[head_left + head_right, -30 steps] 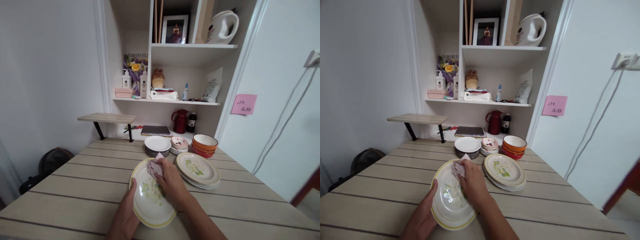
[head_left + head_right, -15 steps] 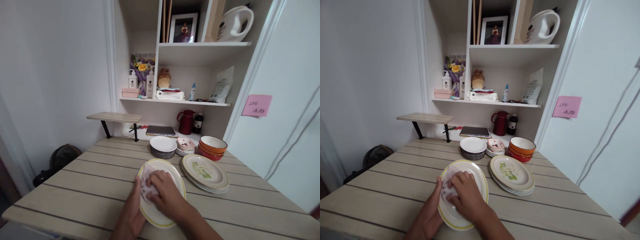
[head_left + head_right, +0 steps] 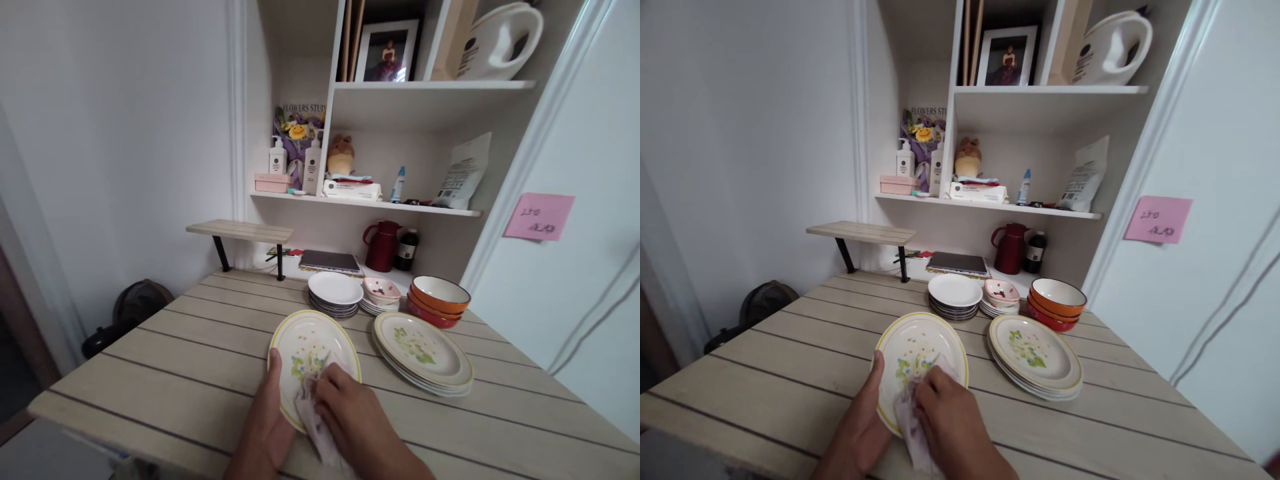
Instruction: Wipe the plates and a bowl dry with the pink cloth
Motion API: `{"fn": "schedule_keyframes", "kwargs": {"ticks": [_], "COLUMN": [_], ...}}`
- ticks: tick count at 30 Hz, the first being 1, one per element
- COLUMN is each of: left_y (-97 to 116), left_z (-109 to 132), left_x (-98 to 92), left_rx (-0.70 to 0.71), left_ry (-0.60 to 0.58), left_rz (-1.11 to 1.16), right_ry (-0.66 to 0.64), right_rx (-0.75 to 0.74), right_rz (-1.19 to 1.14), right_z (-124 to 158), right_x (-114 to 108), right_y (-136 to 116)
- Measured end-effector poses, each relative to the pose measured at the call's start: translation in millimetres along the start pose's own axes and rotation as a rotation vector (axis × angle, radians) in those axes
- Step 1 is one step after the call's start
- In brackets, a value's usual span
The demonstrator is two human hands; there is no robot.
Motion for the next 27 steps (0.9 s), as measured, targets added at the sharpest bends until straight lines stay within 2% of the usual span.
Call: {"fn": "schedule_keyframes", "kwargs": {"ticks": [4, 8, 11, 14, 19, 22, 27], "left_y": [-6, -11, -11, -9, -8, -9, -13], "left_z": [2, -1, -3, -2, 1, -2, -8], "left_x": [-0.9, -1.5, -1.3, 2.2, 7.2, 3.7, -1.2], "left_rx": [-0.058, -0.101, -0.067, -0.046, -0.039, -0.057, -0.095], "left_ry": [0.005, -0.005, -0.023, -0.080, -0.173, -0.200, -0.225], "left_rz": [-0.082, -0.090, -0.082, -0.049, 0.019, 0.047, 0.068], "right_ry": [0.125, 0.324, 0.405, 0.408, 0.329, 0.296, 0.446], "right_rx": [-0.038, 0.034, 0.182, 0.234, 0.085, 0.062, 0.176], "right_rz": [-0.070, -0.058, -0.038, -0.118, -0.416, -0.403, -0.273], "right_z": [-16, -26, -22, -18, -16, -18, -26], "right_x": [-5, -22, -28, -25, -14, -9, -9], "right_y": [-9, 11, 31, 39, 33, 35, 48]}}
Point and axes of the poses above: each hand's wrist, its own z-axis away from the middle knuckle, its own x-axis out of the palm, y = z × x, the point moved 5 cm from there along -z, towards the middle knuckle, and after that the axes turned 5 degrees about -z, right-handed, at the moved point
